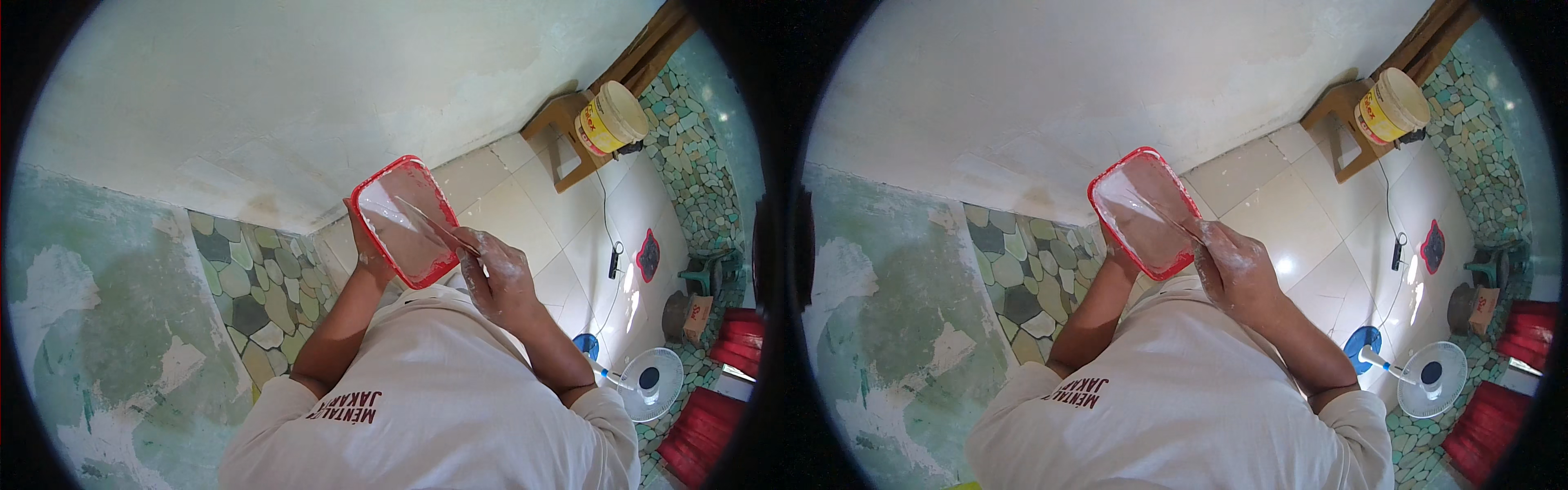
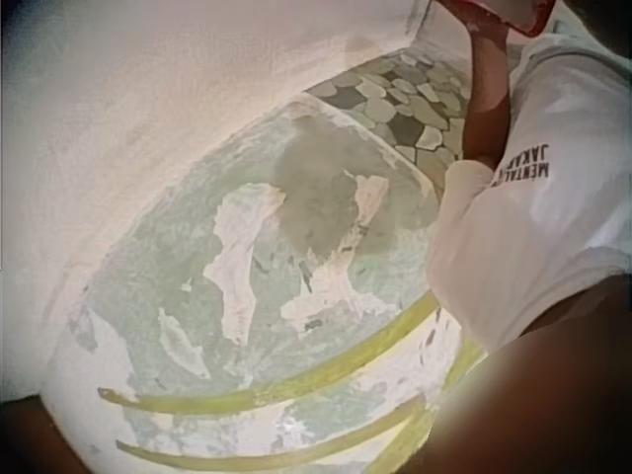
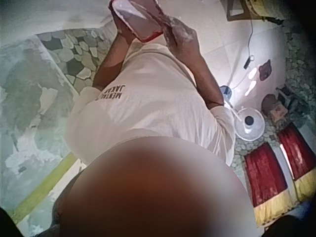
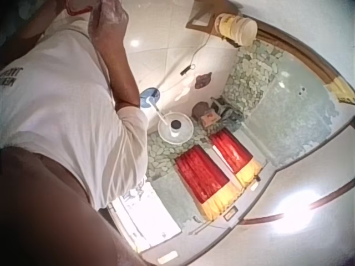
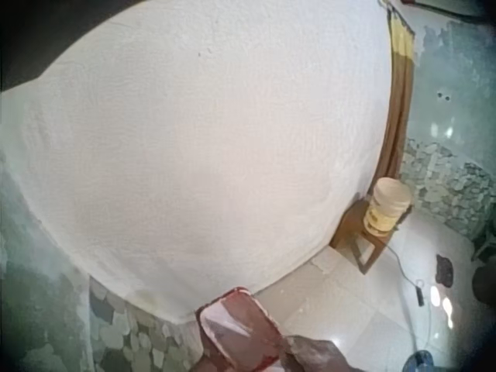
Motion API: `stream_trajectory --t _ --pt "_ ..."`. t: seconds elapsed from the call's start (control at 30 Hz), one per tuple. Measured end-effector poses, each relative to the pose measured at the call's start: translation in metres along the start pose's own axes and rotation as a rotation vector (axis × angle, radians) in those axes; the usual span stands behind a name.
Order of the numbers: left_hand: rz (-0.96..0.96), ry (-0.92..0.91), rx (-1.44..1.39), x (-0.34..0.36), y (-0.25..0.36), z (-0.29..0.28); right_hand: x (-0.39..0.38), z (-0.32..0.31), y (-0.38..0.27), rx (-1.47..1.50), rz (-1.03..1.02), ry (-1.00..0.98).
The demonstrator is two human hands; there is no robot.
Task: The recorder uses a putty knife to apply white plaster to a wall.
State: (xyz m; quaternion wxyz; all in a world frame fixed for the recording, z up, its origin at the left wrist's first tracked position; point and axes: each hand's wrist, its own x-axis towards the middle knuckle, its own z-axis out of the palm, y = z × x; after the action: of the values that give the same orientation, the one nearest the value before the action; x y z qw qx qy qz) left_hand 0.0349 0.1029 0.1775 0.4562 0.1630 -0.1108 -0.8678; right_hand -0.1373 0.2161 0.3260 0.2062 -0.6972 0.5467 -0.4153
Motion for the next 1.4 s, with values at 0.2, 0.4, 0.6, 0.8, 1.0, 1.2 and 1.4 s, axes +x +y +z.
stream_trajectory --t 0.2,0.4,0.6,0.8,1.0,1.2,1.4 --pt "-0.015 0.100 0.121 0.000 -0.012 0.035 0.000 -0.007 0.001 -0.074 -0.014 -0.058" --pt "-0.054 0.177 0.062 0.004 -0.017 0.050 -0.004 -0.012 0.013 0.204 0.146 -0.042" --pt "0.074 0.228 0.183 0.013 -0.027 0.058 -0.012 -0.025 0.012 0.485 0.361 0.040" --pt "0.041 0.163 0.098 0.018 -0.039 0.054 -0.023 -0.026 0.021 0.754 0.466 0.160" --pt "0.024 0.165 0.037 0.027 -0.050 0.039 -0.035 -0.033 0.037 1.009 0.508 0.280" --pt "-0.003 0.005 -0.043 0.031 -0.068 0.039 -0.050 -0.039 0.051 1.127 0.606 0.388" --pt "0.000 0.047 -0.072 0.034 -0.087 0.047 -0.056 -0.053 0.060 1.316 0.702 0.504"
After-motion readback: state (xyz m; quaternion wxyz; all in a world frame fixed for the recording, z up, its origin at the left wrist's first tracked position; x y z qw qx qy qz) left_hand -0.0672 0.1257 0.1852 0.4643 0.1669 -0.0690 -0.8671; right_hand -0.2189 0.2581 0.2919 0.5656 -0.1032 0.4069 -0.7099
